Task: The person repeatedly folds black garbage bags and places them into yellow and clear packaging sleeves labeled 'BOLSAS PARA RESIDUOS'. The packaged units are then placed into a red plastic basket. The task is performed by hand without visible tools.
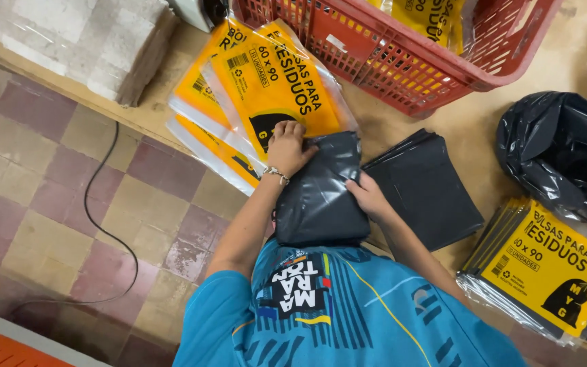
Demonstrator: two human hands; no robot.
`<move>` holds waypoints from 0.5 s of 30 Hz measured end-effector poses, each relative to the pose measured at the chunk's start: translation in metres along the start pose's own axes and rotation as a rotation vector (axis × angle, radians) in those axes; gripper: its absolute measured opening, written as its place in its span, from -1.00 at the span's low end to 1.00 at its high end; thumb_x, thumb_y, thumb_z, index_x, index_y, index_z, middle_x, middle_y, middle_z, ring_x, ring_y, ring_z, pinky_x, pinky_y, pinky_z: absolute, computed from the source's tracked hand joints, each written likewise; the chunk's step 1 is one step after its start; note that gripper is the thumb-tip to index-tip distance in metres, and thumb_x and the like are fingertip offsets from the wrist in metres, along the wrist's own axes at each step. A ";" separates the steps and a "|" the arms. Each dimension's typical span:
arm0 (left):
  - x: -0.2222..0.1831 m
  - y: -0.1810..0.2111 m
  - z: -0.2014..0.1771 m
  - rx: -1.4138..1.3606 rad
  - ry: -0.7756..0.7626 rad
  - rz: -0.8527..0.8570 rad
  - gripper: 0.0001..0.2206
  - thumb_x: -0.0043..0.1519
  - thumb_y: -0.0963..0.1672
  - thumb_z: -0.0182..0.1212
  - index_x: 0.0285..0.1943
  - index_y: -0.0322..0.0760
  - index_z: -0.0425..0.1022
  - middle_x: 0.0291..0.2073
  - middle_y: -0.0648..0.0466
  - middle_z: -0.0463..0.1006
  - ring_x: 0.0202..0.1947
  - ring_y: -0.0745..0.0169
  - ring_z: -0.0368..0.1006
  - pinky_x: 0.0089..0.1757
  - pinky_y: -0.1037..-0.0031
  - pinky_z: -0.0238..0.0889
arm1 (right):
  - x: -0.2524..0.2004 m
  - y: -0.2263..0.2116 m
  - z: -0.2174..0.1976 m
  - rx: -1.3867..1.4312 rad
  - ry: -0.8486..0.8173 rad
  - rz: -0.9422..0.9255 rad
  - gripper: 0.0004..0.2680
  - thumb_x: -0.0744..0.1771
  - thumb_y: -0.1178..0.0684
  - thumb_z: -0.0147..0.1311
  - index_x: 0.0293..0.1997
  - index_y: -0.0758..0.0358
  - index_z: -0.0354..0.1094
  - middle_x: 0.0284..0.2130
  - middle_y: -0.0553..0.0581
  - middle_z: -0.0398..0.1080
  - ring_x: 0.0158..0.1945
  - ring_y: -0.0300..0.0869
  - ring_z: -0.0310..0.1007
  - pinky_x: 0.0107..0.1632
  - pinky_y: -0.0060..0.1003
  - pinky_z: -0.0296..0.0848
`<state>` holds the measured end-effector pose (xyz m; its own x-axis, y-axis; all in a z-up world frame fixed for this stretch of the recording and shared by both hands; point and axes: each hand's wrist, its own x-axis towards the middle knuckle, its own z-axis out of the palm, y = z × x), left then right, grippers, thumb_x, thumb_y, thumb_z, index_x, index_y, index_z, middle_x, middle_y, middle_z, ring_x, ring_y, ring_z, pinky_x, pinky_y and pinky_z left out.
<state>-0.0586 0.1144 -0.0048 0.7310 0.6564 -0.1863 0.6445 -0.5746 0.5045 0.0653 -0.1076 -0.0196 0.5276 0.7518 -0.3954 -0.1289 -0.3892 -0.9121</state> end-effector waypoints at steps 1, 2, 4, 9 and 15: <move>0.005 -0.008 0.015 0.104 0.073 0.044 -0.72 0.24 0.04 0.13 0.01 -0.09 0.44 0.08 0.07 0.43 0.31 -0.02 0.16 0.10 0.01 0.30 | 0.010 0.003 0.007 -0.057 -0.045 0.023 -0.81 0.36 0.13 0.10 0.09 0.18 0.42 -0.17 0.13 0.48 -0.05 -0.17 0.41 0.05 -0.13 0.45; 0.008 -0.015 0.024 0.108 0.075 0.045 -0.72 0.24 0.04 0.13 0.01 -0.09 0.44 0.08 0.07 0.43 0.31 -0.02 0.16 0.10 0.01 0.30 | 0.014 -0.008 0.014 -0.054 -0.046 0.020 -0.81 0.36 0.13 0.10 0.09 0.18 0.42 -0.17 0.13 0.48 -0.05 -0.17 0.41 0.05 -0.13 0.45; 0.017 -0.029 0.042 0.226 0.347 0.296 -0.87 0.30 -0.09 0.06 -0.11 -0.10 0.50 -0.10 0.09 0.56 0.09 0.07 0.44 -0.14 0.26 0.48 | 0.023 -0.030 0.028 -0.086 -0.014 0.090 -0.77 0.29 0.10 0.22 0.04 0.14 0.45 -0.23 0.05 0.48 -0.13 -0.20 0.43 -0.05 -0.20 0.48; -0.013 -0.043 0.015 0.302 0.691 0.531 -0.92 0.30 -0.11 0.03 -0.22 -0.04 0.44 -0.20 0.18 0.49 0.00 0.13 0.46 -0.18 0.43 0.41 | 0.090 -0.003 0.024 -0.072 0.214 0.108 -0.55 0.34 -0.16 0.14 0.28 0.21 0.06 -0.12 0.18 0.40 -0.14 -0.13 0.46 -0.17 -0.29 0.51; -0.066 -0.093 0.008 0.571 0.648 0.082 -0.68 0.10 -0.01 0.22 0.03 -0.02 0.41 -0.15 0.19 0.42 -0.04 0.17 0.40 -0.25 0.41 0.39 | 0.168 -0.020 0.008 -0.254 0.028 0.106 -0.65 0.36 -0.30 -0.03 0.12 0.10 0.29 -0.33 0.21 0.46 -0.37 -0.08 0.54 -0.39 -0.23 0.58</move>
<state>-0.1648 0.1206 -0.0461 0.6201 0.6516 0.4369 0.7362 -0.6757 -0.0370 0.1502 0.0307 -0.0681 0.5460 0.6859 -0.4810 0.0282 -0.5889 -0.8077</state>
